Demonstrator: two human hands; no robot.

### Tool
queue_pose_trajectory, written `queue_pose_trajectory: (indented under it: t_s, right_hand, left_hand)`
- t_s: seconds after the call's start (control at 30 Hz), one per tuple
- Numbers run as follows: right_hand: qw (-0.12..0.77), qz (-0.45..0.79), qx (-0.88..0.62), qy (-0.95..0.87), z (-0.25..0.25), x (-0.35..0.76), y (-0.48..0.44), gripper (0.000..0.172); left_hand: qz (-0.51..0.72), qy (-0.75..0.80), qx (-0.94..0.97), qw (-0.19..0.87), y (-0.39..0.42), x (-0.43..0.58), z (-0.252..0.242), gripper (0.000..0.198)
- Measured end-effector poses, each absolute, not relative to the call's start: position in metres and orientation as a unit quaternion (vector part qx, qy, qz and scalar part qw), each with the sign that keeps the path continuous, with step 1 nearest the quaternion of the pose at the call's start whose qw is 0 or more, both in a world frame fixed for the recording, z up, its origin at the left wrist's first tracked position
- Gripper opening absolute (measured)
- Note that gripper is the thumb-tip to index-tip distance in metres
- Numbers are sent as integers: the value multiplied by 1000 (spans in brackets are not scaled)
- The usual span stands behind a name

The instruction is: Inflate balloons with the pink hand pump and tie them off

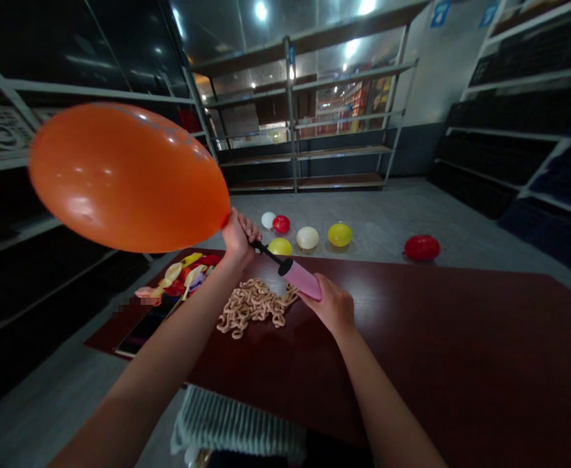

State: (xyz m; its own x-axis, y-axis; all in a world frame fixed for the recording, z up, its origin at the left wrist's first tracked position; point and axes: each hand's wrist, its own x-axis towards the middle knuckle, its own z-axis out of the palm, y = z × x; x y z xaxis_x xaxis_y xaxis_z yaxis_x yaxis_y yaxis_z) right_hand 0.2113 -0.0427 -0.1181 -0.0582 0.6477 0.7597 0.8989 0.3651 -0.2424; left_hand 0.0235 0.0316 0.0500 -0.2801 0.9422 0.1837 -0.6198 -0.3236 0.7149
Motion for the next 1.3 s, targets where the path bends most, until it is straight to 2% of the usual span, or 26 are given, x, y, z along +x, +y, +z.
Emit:
queue_pose_trajectory:
  t_s: [0.33, 0.57, 0.8, 1.03, 1.3]
  right_hand:
    - [345, -203, -509, -762, -122, 208, -42, 46]
    - [333, -243, -474, -778, -127, 209, -39, 43]
    - [358, -237, -492, -758, -130, 212, -38, 45]
    - [431, -173, -533, -707, -131, 216, -36, 48]
    - [467, -92, -619, -625, -125, 218, -35, 49]
  left_hand:
    - [794, 269, 212, 502, 28, -66, 37, 47]
    - [795, 278, 182, 508, 30, -75, 28, 50]
    - [792, 266, 230, 498, 46, -47, 48, 54]
    - [757, 225, 335, 514, 52, 13, 75, 55]
    - [702, 235, 401, 540, 49, 110, 40, 53]
